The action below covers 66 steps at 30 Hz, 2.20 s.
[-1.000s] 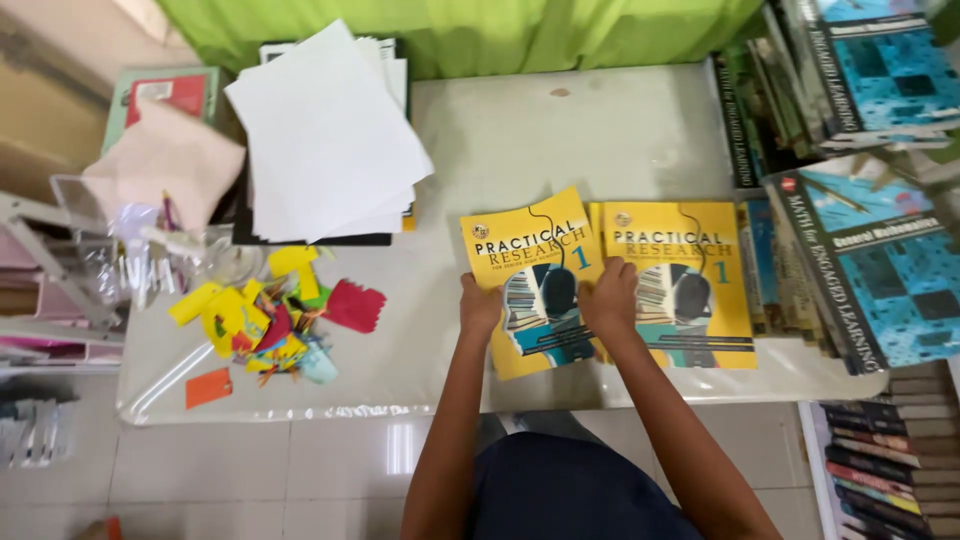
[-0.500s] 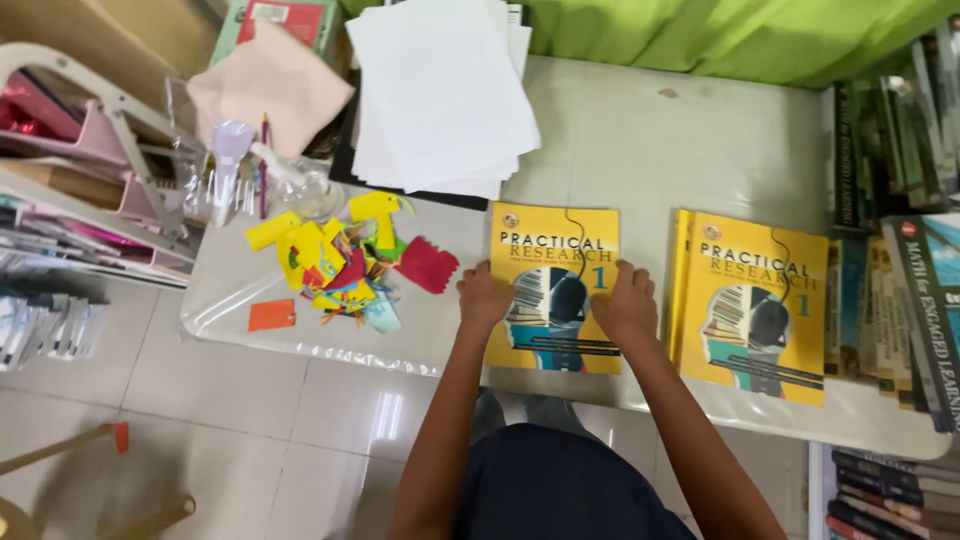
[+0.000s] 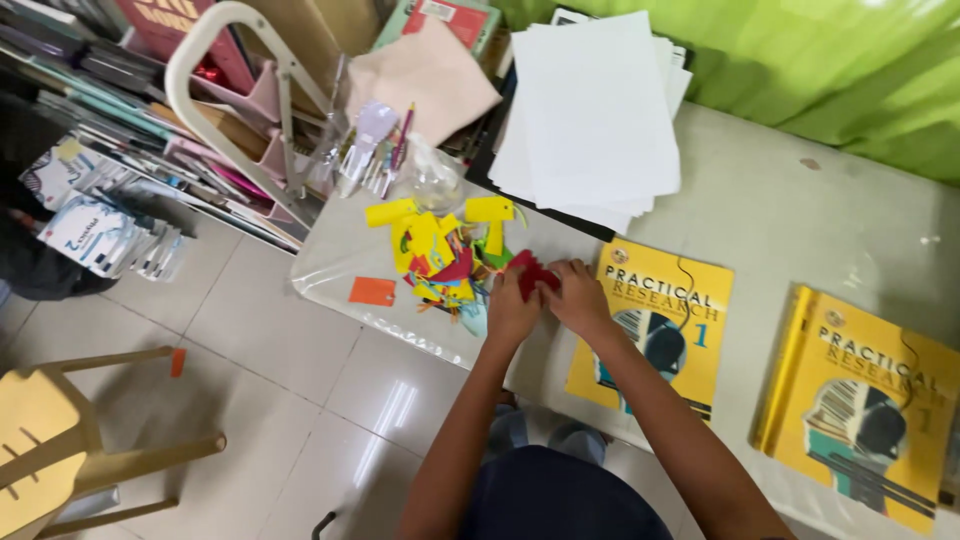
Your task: Applying colored labels to textbooks and organizing them on a table in a library.
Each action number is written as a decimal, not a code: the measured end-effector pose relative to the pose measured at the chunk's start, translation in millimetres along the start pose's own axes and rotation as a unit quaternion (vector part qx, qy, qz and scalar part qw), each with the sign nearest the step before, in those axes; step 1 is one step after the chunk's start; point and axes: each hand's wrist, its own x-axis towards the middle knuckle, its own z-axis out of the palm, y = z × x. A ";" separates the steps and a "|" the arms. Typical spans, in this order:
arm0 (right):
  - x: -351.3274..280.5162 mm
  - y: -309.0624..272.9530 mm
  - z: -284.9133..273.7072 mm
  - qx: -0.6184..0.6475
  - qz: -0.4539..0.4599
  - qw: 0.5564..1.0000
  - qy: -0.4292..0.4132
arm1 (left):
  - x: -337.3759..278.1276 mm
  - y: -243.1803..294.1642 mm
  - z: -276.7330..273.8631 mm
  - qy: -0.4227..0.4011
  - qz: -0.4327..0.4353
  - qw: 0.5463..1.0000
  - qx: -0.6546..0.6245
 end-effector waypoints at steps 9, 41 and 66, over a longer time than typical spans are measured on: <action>32.7 -46.4 21.1 -0.050 0.059 0.997 0.008 | 10.1 -75.2 -1.9 -0.021 -0.031 0.994 -0.106; -127.2 200.6 -170.7 0.250 0.181 0.931 0.192 | -74.0 150.9 217.4 -0.114 0.145 0.981 0.059; -121.8 212.5 -176.0 0.387 0.178 0.816 0.391 | -53.0 155.8 109.9 -0.372 0.057 0.919 -0.119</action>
